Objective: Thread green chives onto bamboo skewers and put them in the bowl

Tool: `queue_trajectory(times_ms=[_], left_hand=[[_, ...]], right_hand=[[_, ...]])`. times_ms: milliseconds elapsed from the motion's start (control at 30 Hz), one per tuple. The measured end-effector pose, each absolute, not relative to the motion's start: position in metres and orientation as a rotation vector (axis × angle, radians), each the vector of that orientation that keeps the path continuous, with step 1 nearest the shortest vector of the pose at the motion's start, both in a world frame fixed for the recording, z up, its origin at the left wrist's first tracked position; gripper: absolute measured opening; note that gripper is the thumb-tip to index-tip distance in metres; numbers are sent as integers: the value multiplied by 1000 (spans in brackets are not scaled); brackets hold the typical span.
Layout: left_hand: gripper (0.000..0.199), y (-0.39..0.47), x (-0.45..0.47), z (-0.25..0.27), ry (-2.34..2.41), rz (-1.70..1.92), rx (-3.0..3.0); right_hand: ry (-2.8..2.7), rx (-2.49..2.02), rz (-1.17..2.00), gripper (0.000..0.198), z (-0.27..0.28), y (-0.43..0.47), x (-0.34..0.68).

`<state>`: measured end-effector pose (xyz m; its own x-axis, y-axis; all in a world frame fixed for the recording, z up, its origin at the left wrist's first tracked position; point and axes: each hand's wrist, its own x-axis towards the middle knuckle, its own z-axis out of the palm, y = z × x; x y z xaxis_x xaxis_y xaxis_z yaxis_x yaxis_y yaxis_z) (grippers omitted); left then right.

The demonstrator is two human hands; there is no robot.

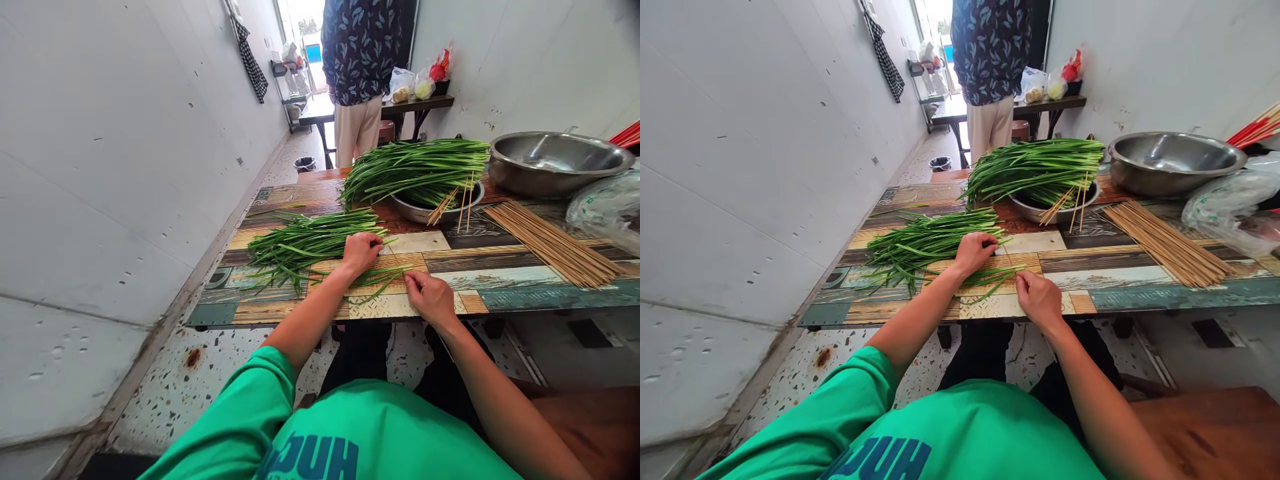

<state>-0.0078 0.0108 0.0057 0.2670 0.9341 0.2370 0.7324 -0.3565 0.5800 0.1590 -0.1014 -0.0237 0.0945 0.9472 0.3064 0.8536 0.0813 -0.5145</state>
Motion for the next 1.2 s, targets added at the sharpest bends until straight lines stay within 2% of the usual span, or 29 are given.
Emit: queue_trajectory(times_ms=[467,700,833,933,1200], left_hand=[[14,3,-7,1,1284,787,2218],[21,-2,-12,13,852,481,2264],[21,5,-19,17,1445,586,2448],[17,9,-19,14,1775,520,2507],[15,6,-20,19,1722,530,2555]], right_hand=[[-1775,-1789,191,32,-22,-102,159],[-1761,-1839,144,31,-21,-102,157],[-1757,-1831,139,31,-22,-102,157],[-1761,-1820,146,31,-22,-102,157],[-1766,-1780,161,30,-23,-104,157]])
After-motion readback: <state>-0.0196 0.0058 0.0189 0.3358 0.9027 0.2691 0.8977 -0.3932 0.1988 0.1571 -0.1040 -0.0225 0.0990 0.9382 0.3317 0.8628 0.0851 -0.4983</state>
